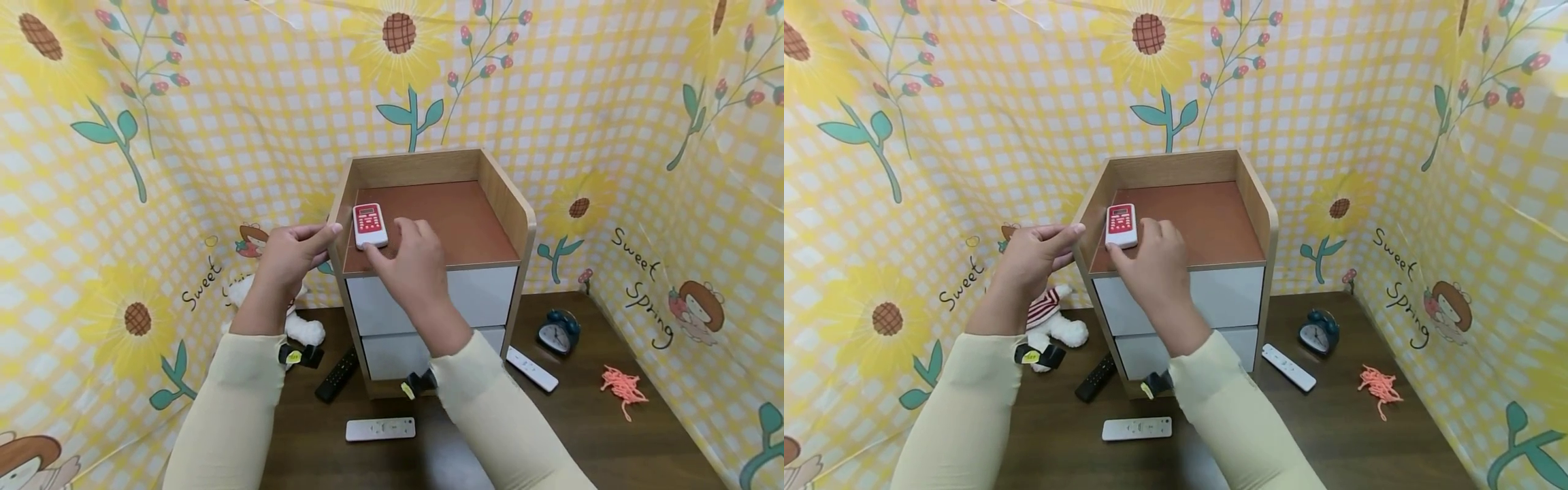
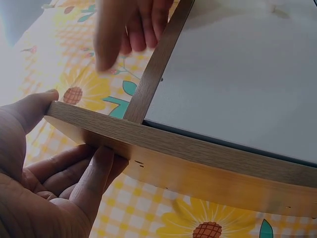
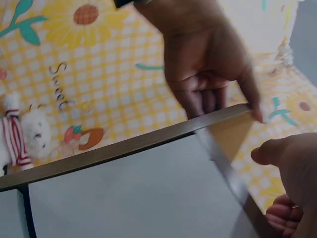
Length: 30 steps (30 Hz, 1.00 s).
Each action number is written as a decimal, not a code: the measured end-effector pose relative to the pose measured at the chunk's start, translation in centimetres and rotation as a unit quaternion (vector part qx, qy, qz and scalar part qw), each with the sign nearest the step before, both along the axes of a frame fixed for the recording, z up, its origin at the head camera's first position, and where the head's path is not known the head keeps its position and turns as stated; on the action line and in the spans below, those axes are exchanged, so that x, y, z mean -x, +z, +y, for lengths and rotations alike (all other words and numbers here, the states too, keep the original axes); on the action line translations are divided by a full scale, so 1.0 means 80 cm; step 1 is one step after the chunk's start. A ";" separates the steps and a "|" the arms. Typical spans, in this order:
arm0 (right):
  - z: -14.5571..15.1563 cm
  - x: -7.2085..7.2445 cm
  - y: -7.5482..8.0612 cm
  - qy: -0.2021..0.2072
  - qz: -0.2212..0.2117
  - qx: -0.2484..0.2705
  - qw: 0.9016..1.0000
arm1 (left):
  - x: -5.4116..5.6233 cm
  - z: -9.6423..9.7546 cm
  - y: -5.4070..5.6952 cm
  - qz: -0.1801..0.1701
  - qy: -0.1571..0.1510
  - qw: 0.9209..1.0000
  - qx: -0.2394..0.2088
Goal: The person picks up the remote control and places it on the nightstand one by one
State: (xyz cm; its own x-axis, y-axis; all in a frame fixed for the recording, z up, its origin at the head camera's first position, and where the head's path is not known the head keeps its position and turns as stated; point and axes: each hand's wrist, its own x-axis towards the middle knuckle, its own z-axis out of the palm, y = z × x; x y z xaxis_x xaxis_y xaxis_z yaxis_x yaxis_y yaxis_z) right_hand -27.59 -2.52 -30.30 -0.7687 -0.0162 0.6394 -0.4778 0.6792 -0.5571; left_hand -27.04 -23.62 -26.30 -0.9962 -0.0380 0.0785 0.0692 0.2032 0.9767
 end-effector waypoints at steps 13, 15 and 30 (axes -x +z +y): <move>0.165 -0.040 -0.075 0.063 0.115 0.098 0.987 | 0.001 0.000 -0.001 -0.007 -0.005 1.000 -0.001; 0.193 -0.044 -0.096 0.045 0.141 0.099 0.984 | 0.001 0.000 0.000 -0.004 -0.006 1.000 0.000; 0.334 -0.039 -0.300 -0.123 -0.136 0.068 0.981 | 0.001 0.003 0.002 -0.002 -0.004 1.000 -0.011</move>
